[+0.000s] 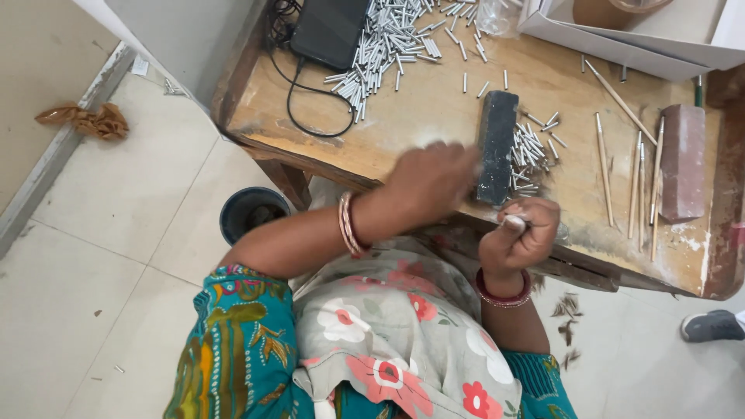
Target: The recorder is assembling or processing small white plastic or rubber components at a wooden desk.
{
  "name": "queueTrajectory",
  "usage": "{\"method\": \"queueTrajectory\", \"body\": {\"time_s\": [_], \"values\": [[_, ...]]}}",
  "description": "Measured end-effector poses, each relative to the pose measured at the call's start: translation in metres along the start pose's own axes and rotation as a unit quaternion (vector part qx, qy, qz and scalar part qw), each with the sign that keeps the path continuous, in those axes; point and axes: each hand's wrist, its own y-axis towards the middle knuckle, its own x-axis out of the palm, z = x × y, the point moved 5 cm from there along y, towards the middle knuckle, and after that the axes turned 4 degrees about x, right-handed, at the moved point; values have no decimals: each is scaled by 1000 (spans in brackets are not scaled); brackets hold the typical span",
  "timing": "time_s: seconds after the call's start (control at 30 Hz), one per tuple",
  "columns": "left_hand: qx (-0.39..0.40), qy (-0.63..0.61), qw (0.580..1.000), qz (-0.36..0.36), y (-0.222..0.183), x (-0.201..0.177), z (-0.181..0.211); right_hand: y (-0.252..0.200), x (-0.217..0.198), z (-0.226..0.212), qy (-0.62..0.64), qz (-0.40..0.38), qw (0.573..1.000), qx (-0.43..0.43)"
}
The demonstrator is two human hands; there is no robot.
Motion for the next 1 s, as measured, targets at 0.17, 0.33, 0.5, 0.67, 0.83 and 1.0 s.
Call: {"method": "queueTrajectory", "body": {"time_s": [0.17,0.33,0.5,0.67,0.83,1.0], "values": [[-82,316,945,-3,57,-33,-114,5,-16,4,27,20,999,39],[-26,399,913,85,60,-24,-125,12,-20,-1,9,19,999,33],[8,-30,999,33,30,-27,-39,9,-18,-5,42,-5,996,81],[14,-438,898,25,-15,20,20,1,-4,-12,141,11,981,131],[-118,-762,635,38,-33,47,34,-7,-1,-9,211,50,965,151],[-182,-804,566,30,-40,54,38,-8,-3,-6,139,92,982,87]]}}
